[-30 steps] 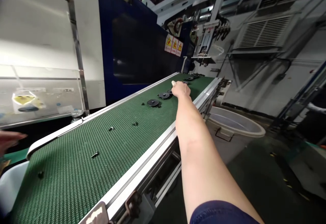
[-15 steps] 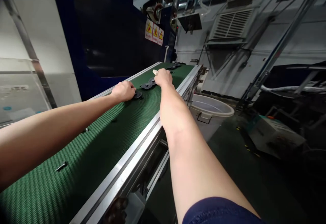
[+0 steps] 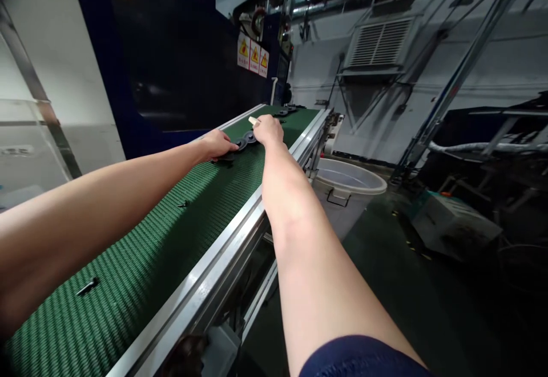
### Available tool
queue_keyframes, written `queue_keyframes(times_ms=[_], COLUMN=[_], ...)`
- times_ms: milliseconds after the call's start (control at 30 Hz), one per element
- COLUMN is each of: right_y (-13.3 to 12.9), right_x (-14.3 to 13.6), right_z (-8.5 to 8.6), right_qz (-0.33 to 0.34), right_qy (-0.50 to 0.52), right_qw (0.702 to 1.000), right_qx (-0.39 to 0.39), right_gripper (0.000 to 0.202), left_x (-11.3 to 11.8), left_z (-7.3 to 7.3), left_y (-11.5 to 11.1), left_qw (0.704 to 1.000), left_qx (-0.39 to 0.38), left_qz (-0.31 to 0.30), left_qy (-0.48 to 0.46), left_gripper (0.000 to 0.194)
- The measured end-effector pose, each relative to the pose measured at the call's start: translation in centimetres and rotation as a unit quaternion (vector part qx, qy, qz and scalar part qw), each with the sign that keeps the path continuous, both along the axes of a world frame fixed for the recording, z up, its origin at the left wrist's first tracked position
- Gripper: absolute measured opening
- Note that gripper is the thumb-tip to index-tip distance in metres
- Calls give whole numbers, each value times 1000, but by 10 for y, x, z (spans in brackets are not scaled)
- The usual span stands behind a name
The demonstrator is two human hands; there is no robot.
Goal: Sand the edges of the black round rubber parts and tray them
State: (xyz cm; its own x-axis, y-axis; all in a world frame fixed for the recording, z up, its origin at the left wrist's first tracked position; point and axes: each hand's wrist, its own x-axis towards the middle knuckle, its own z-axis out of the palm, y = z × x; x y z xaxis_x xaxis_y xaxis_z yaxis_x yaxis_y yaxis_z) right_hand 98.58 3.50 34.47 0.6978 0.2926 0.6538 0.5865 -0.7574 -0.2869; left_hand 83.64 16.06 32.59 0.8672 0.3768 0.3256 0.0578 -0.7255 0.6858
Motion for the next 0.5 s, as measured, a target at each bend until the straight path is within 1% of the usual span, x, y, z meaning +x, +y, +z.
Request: queue_keyframes(times_ms=[167, 233, 267, 333, 400, 467, 500], right_y=[0, 0, 0, 2, 4, 3, 1], right_x=[-4, -5, -5, -4, -5, -9, -13], right_z=[-1, -1, -1, 0, 0, -1, -2], right_qz=[-10, -12, -11, -8, -5, -8, -13], right_qy=[-10, -13, -13, -13, -14, -14, -16], right_qw=[1000, 1000, 1000, 1000, 999, 999, 999], right_qx=[-5, -10, -14, -22, -30, -36, -36], right_gripper=[23, 22, 22, 21, 19, 16, 16], left_x=[-12, -27, -40, -75, -127, -196, -237], left_z=[-3, -4, -5, -5, -7, -12, -17], left_y=[0, 3, 7, 21, 46, 79, 98], left_qw=[999, 998, 998, 997, 998, 997, 994], left_qx=[-13, -19, -22, -24, -26, -30, -31], left_qz=[-15, -22, -25, -25, -3, 45, 86], left_qy=[-35, -53, -59, -65, -65, -61, -58], left_gripper=[23, 22, 22, 24, 26, 27, 31])
